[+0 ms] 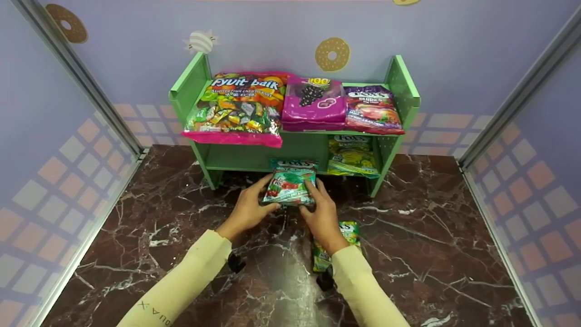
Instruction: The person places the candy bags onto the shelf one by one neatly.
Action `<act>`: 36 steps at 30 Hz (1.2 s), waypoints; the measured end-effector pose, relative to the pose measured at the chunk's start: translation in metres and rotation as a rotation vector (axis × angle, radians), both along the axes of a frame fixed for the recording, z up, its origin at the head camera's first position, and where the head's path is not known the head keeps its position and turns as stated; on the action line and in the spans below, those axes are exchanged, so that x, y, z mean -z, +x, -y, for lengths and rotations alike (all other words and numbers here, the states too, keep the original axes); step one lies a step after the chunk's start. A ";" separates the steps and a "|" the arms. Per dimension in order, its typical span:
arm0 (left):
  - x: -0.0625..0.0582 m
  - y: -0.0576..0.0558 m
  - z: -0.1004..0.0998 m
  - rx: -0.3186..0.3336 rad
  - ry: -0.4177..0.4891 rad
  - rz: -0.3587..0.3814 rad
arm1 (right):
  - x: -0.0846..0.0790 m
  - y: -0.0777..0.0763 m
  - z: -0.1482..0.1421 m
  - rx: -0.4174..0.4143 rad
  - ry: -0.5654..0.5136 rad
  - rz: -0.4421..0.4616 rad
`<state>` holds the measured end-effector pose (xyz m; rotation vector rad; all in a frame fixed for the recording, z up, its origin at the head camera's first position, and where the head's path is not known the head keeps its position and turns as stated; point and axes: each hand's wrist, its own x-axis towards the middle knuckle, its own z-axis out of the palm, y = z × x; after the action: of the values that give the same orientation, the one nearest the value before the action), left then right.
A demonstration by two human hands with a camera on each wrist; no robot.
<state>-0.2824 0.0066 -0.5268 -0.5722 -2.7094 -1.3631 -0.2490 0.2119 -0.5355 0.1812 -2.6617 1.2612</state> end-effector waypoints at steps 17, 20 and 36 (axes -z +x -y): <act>0.003 -0.002 -0.007 -0.149 0.023 -0.038 | 0.005 -0.004 0.000 0.105 -0.207 0.087; 0.002 -0.001 -0.007 -0.166 0.016 -0.027 | 0.005 -0.006 0.000 0.134 -0.235 0.116; 0.003 -0.004 -0.009 -0.216 0.003 -0.047 | 0.006 -0.007 0.005 0.269 -0.103 0.079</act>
<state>-0.2862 0.0153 -0.5298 -0.2957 -2.6398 -1.2831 -0.2564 0.2067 -0.5415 -0.2381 -2.5676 1.3353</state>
